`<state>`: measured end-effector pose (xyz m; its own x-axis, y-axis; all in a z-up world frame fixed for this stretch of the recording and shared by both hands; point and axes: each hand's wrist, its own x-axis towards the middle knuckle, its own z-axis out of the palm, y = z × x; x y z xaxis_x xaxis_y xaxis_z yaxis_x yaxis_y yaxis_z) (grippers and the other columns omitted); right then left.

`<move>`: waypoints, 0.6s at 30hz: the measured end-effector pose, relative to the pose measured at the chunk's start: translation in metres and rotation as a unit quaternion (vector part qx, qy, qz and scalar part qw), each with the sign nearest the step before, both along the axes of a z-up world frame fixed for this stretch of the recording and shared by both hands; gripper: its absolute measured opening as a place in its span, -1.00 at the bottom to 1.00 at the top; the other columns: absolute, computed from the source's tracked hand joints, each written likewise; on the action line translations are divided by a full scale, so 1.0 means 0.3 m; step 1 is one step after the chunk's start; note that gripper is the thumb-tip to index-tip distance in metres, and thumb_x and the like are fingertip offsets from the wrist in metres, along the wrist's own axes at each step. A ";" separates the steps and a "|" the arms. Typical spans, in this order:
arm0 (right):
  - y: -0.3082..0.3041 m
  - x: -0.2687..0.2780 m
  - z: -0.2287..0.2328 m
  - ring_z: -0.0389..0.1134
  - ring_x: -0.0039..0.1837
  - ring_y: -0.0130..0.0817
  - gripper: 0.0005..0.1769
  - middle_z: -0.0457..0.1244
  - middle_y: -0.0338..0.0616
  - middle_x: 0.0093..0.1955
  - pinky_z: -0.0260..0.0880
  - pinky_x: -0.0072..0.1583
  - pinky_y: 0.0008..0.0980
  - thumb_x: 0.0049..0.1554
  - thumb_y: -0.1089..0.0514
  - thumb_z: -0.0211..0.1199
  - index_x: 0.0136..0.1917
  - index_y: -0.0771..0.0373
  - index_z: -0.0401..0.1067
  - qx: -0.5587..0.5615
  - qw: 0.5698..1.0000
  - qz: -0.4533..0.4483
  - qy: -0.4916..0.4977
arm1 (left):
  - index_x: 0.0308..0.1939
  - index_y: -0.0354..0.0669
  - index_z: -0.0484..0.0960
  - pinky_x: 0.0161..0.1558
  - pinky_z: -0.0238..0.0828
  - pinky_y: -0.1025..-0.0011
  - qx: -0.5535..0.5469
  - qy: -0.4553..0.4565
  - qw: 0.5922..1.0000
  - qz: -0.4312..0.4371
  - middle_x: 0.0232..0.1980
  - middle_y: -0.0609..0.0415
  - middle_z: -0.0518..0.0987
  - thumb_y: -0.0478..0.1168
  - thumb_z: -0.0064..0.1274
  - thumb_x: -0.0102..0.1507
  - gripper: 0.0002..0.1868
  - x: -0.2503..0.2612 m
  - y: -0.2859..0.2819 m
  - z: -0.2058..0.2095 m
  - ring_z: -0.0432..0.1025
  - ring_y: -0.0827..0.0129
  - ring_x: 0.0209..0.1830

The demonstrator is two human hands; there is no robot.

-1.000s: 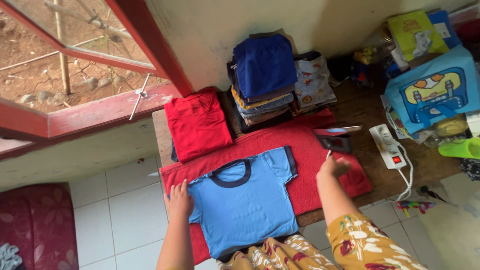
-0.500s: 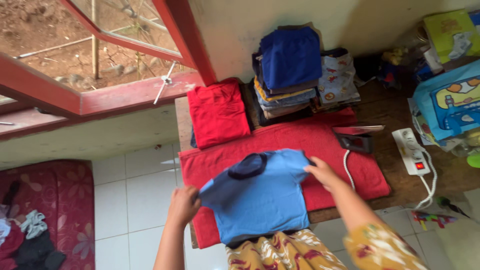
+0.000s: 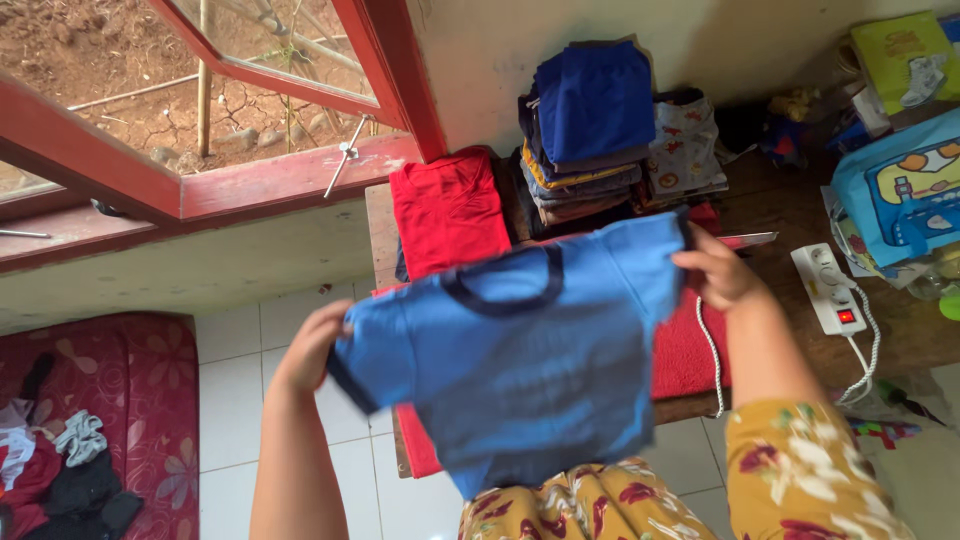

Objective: The person irons a blue t-shirt on a red towel-covered table, smoothing it with both hands and using an electric iron. After ironing, the person folds the t-shirt and places it on a stack of folded clothes.

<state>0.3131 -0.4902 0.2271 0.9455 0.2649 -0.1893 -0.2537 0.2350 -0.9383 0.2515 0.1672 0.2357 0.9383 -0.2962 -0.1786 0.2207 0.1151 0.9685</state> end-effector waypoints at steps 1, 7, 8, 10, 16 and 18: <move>0.011 0.043 -0.020 0.32 0.28 -0.29 -0.23 0.29 -0.15 0.28 0.33 0.28 -0.21 0.05 0.21 0.22 0.53 0.22 0.19 -0.025 1.000 -0.013 0.011 | -0.05 -0.36 0.64 -0.08 0.34 0.49 0.058 -0.003 0.998 0.020 -0.17 0.12 0.57 -0.15 0.01 0.17 -0.62 0.058 -0.010 -0.015 0.41 0.48 -0.15; 0.132 0.201 -0.276 0.36 0.18 -0.29 -0.53 0.35 -0.11 0.16 0.36 0.24 -0.26 0.14 0.22 0.30 0.31 0.30 0.37 -0.156 0.982 -0.100 -0.027 | -0.06 -0.27 0.66 -0.23 0.31 0.30 0.324 0.039 0.938 0.115 -0.30 0.07 0.57 -0.15 0.06 0.26 -0.71 0.224 -0.093 -0.143 0.41 0.32 -0.31; 0.145 0.208 -0.317 0.37 0.16 -0.29 -0.57 0.36 -0.09 0.13 0.35 0.22 -0.28 0.14 0.22 0.31 0.27 0.30 0.38 -0.192 0.975 -0.104 -0.038 | -0.07 -0.24 0.67 -0.19 0.38 0.29 0.398 0.014 0.911 0.111 -0.30 0.03 0.62 -0.14 0.08 0.23 -0.71 0.227 -0.107 -0.158 0.49 0.28 -0.29; 0.159 0.224 -0.368 0.38 0.14 -0.28 -0.62 0.38 -0.05 0.10 0.35 0.19 -0.30 0.15 0.22 0.33 0.22 0.32 0.41 -0.283 0.950 -0.121 -0.057 | -0.09 -0.15 0.68 -0.13 0.45 0.25 0.493 0.016 0.861 0.120 -0.27 -0.01 0.68 -0.10 0.11 0.20 -0.72 0.243 -0.139 -0.174 0.58 0.22 -0.23; 0.211 0.318 -0.412 0.36 0.02 -0.33 -0.58 0.35 -0.02 0.08 0.36 0.02 -0.34 0.14 0.24 0.34 0.24 0.32 0.35 -0.321 0.928 -0.191 -0.013 | -0.12 -0.09 0.73 -0.03 0.48 0.08 0.591 0.023 0.777 0.215 -0.17 -0.06 0.68 -0.01 0.15 0.25 -0.72 0.387 -0.189 -0.216 0.57 0.01 -0.09; 0.218 0.334 -0.426 0.34 -0.15 -0.26 -0.67 0.37 0.02 0.01 0.34 -0.10 -0.32 0.16 0.24 0.31 0.18 0.34 0.38 -0.291 0.940 -0.171 0.047 | -0.07 -0.12 0.72 0.07 0.47 0.11 0.563 0.017 0.786 0.255 -0.09 -0.11 0.68 -0.02 0.13 0.27 -0.70 0.436 -0.196 -0.265 0.57 -0.01 -0.02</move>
<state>0.4134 -0.4249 0.0993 0.9285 -0.2252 -0.2953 -0.3449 -0.2279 -0.9106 0.3822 0.1083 0.1563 0.8730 0.4801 -0.0859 0.4518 -0.7295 0.5135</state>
